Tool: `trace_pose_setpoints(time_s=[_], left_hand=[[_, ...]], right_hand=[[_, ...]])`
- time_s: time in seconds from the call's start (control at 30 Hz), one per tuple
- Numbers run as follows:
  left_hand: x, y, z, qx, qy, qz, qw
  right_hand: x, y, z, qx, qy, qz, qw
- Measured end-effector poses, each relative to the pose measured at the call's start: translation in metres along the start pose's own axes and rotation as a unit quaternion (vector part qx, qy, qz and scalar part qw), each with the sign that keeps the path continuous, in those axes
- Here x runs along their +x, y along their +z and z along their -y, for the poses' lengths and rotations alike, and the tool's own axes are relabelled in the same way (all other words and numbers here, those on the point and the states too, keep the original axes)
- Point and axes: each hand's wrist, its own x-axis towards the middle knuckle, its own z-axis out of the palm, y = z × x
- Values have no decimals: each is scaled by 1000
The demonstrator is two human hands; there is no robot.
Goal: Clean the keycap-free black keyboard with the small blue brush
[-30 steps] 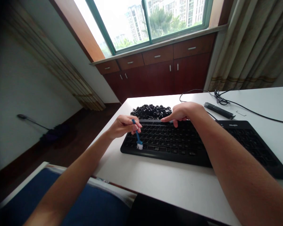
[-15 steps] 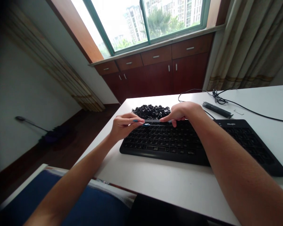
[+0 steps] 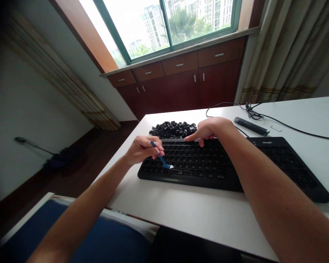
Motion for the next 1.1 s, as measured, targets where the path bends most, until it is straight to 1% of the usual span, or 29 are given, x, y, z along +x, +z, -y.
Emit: trace_pose_setpoints(time_s=[0.07, 0.1, 0.17, 0.23, 0.3, 0.37, 0.4, 0.43, 0.5, 0.63, 0.73, 0.8, 0.93, 1.1], left_hand=[[0, -2, 2, 7, 8, -3, 1000], [0, -2, 3, 22, 18, -17, 999], [2, 0, 5, 66, 43, -66, 995], [4, 3, 6, 122, 70, -132, 981], [6, 5, 6, 177, 94, -193, 961], [7, 7, 6, 213, 110, -232, 943], [7, 7, 6, 222, 110, -239, 939], [7, 7, 6, 224, 106, -239, 939], [6, 7, 6, 214, 92, -218, 948], [5, 9, 6, 151, 70, -150, 975], [4, 9, 4, 96, 61, -99, 988], [4, 8, 3, 73, 44, -77, 993], [2, 4, 1, 49, -6, -65, 997], [2, 1, -2, 11, -34, -17, 999]], right_hand=[[0, 0, 0, 0, 1, 0, 1000], [0, 0, 0, 1, 1, -2, 1000], [-1, 0, 0, 3, -1, -4, 1000], [-1, 0, 0, 5, -3, -3, 1000], [-2, 0, 0, 6, -5, -3, 1000], [-3, -1, 1, 6, -8, -6, 1000], [-4, -1, 1, 5, -9, -8, 1000], [-5, -1, 1, 4, -10, -9, 1000], [-6, -1, 2, 3, -9, -10, 1000], [-5, -1, 2, 0, -4, -10, 1000], [-4, -1, 2, -1, -5, -9, 1000], [-3, -1, 2, -2, -5, -8, 1000], [-3, -1, 1, -3, -7, -9, 1000], [-3, -1, 1, -5, -8, -9, 1000]])
